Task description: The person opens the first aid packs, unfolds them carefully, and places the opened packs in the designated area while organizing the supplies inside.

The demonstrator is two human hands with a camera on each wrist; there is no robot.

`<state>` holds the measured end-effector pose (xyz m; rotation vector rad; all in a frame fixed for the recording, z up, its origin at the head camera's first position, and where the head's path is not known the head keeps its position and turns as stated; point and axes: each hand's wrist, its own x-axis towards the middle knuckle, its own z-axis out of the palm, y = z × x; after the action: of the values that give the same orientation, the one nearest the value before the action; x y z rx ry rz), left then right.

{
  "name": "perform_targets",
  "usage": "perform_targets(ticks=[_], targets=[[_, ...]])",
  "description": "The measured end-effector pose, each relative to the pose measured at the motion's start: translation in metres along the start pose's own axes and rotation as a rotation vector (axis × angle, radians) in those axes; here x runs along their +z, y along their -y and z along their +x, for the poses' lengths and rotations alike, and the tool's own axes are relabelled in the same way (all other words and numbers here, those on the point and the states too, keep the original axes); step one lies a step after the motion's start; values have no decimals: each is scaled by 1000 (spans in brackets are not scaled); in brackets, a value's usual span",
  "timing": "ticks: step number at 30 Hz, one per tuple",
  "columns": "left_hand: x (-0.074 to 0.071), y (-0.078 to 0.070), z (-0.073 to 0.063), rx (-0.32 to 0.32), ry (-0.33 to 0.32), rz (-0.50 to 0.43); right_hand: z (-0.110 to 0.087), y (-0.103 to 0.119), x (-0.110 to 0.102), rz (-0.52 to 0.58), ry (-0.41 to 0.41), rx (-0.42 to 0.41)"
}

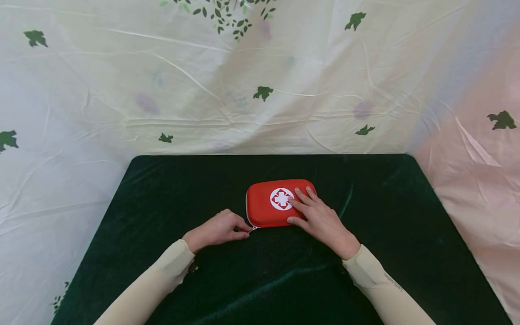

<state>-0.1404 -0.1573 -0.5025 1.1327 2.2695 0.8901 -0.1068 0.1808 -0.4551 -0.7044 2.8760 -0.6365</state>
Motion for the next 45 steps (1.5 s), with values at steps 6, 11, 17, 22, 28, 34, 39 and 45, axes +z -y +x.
perform_targets(ticks=[6, 11, 17, 22, 28, 34, 39, 45], targets=[[-9, -37, 4, -26, 15, 63, 0, 0, 0, -3, -3, -2], [-14, -47, 1, -85, 14, 97, 0, 0, 1, -4, -2, 7], [-26, -46, -1, -133, -126, 104, -1, -2, 1, -10, -17, 5], [-30, -45, 12, -164, -400, 143, -6, -6, -1, -8, -71, -41], [-30, -44, 38, -239, -444, 115, -12, -13, -8, 74, -142, 60], [-30, -37, 58, -341, -374, 89, -13, -21, -11, 186, -112, 248], [-30, -32, 66, -351, -392, 50, -14, -24, -11, 226, -80, 328], [-31, -31, 69, -366, -388, -13, -13, -24, -10, 305, -4, 364]])
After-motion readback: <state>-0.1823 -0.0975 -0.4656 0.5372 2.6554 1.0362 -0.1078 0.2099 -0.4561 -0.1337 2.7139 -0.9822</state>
